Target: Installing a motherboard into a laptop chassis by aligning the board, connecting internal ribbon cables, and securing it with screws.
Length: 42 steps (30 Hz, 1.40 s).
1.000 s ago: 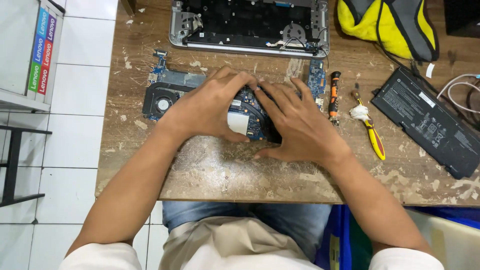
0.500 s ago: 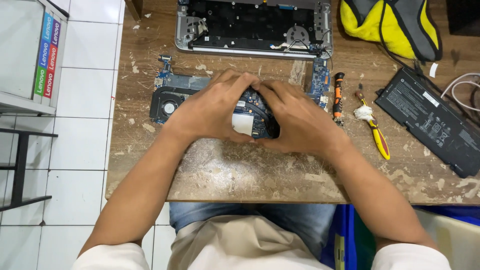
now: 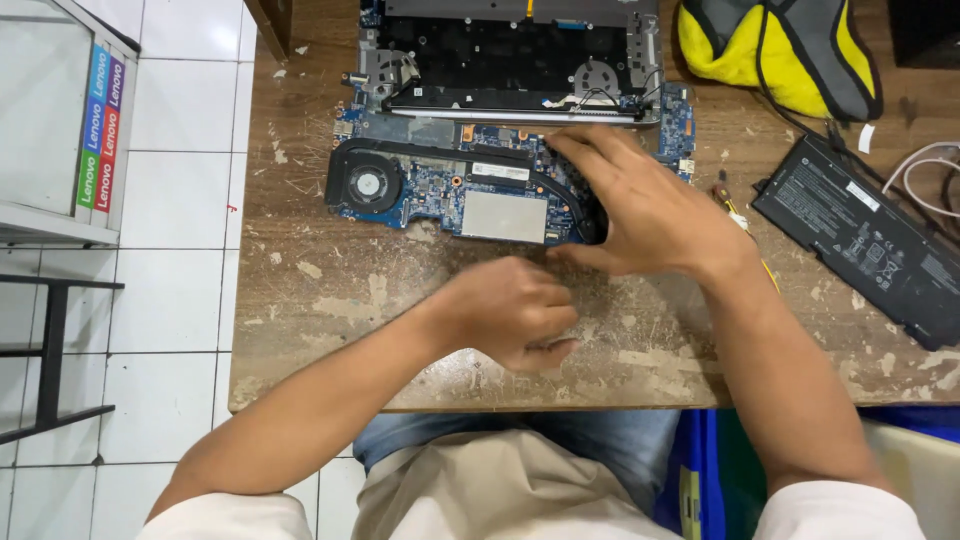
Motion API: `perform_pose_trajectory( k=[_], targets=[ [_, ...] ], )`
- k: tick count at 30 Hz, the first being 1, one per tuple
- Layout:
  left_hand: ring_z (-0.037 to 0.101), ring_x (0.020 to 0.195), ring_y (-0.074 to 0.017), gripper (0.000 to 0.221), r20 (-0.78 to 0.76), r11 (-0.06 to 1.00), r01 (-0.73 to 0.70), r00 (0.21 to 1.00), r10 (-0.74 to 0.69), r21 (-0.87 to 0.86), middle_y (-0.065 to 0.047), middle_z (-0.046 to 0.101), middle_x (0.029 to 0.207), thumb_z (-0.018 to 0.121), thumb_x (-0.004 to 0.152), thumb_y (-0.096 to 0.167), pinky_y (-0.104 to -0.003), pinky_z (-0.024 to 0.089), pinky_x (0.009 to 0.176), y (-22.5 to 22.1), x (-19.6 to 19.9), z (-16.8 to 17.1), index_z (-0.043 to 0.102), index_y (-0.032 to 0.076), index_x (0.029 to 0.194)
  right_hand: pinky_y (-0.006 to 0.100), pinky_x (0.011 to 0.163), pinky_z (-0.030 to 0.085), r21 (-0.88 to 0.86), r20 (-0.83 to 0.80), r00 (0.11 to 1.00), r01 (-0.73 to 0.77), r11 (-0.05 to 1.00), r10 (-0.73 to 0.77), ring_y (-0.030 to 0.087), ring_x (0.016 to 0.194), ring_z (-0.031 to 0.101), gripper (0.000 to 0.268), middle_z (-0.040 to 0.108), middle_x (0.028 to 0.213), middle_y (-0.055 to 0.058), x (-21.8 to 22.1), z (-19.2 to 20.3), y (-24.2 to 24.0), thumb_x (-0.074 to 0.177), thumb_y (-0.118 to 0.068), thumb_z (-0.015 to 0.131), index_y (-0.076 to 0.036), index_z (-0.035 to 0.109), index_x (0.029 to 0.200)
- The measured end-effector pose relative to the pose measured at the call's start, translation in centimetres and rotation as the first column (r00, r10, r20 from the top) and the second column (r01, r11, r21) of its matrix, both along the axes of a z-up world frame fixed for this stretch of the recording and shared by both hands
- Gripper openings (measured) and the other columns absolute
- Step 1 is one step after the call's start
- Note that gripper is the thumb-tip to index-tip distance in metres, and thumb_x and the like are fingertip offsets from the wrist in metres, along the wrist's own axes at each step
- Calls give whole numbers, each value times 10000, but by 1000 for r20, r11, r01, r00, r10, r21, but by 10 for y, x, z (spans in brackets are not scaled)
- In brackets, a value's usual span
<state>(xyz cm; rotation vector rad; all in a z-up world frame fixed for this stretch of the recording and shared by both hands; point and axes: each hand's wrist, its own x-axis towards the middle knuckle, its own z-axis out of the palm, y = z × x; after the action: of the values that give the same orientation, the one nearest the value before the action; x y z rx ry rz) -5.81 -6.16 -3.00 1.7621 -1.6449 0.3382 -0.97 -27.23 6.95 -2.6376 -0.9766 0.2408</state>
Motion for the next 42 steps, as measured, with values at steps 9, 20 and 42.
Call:
perform_pose_trajectory(
  k=[9, 20, 42],
  targets=[
    [623, 1261, -482, 479, -72, 856, -479, 864, 499, 193, -231, 704, 1296, 759, 1005, 384, -564, 494, 1058, 7, 46, -35, 636, 54, 1330, 566, 1244, 348, -3, 5, 1000, 25, 1000, -25, 431, 1530, 390, 1159, 391, 1650, 262, 1, 8, -4, 777, -405, 960, 25, 350, 1664],
    [417, 1575, -359, 757, 332, 468, -846, 531, 780, 254, -153, 482, 1683, 524, 1135, 572, -668, 274, 1280, 19, 93, -55, 405, 43, 1664, 536, 1256, 349, 48, 55, 998, -38, 998, 35, 416, 1515, 405, 1123, 426, 1604, 252, -2, 14, 2, 769, -397, 966, 47, 393, 1627],
    [667, 1252, -346, 511, 442, 231, -869, 432, 786, 438, -150, 684, 1426, 598, 1037, 341, -504, 518, 1134, 4, -41, -9, 619, 107, 1491, 544, 1247, 353, 57, 36, 997, -77, 995, 75, 431, 1509, 419, 1111, 451, 1606, 267, 7, 8, -4, 778, -412, 963, 25, 405, 1634]
  ],
)
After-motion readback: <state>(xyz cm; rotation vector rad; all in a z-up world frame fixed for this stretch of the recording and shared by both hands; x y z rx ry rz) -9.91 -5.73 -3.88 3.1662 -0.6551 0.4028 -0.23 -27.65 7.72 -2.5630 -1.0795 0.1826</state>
